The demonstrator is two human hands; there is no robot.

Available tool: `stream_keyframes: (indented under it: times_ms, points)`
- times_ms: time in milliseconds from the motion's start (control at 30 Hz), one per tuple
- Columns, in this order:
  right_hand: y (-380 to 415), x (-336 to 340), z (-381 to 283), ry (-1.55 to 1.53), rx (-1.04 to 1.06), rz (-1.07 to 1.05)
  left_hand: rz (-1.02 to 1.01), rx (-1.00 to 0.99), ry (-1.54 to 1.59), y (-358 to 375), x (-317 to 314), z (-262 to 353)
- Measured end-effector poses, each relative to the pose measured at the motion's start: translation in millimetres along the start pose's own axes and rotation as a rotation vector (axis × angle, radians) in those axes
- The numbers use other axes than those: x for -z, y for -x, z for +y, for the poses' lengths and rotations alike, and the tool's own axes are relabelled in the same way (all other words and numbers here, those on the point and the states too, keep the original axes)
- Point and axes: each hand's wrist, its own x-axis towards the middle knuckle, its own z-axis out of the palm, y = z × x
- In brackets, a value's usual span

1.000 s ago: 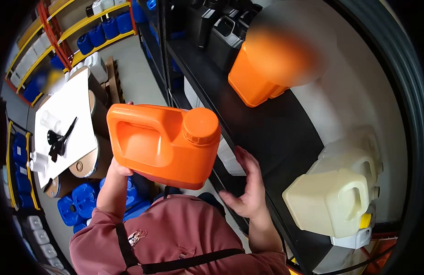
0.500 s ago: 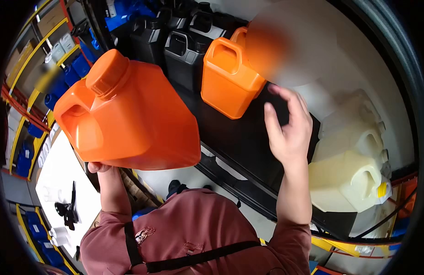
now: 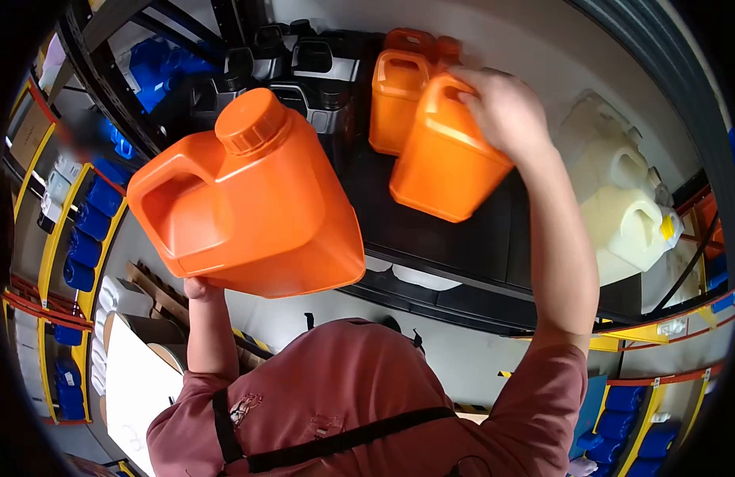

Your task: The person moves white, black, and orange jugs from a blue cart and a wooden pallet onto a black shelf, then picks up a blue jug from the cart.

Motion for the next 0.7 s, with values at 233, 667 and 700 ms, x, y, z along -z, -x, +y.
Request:
stream_keyframes:
  times_ms: [233, 667, 700]
  points:
    - [89, 39, 75, 0.142, -0.251, -0.022, 0.000, 0.140, -0.378, 32, 70, -71]
    - [-6, 34, 37, -0.045, 0.068, -0.202, 0.217, 0.081, 0.009, 2, -6, -57]
    - [-29, 23, 27, 0.013, 0.126, -0.211, 0.234, 0.093, 0.036, -1, -13, -52]
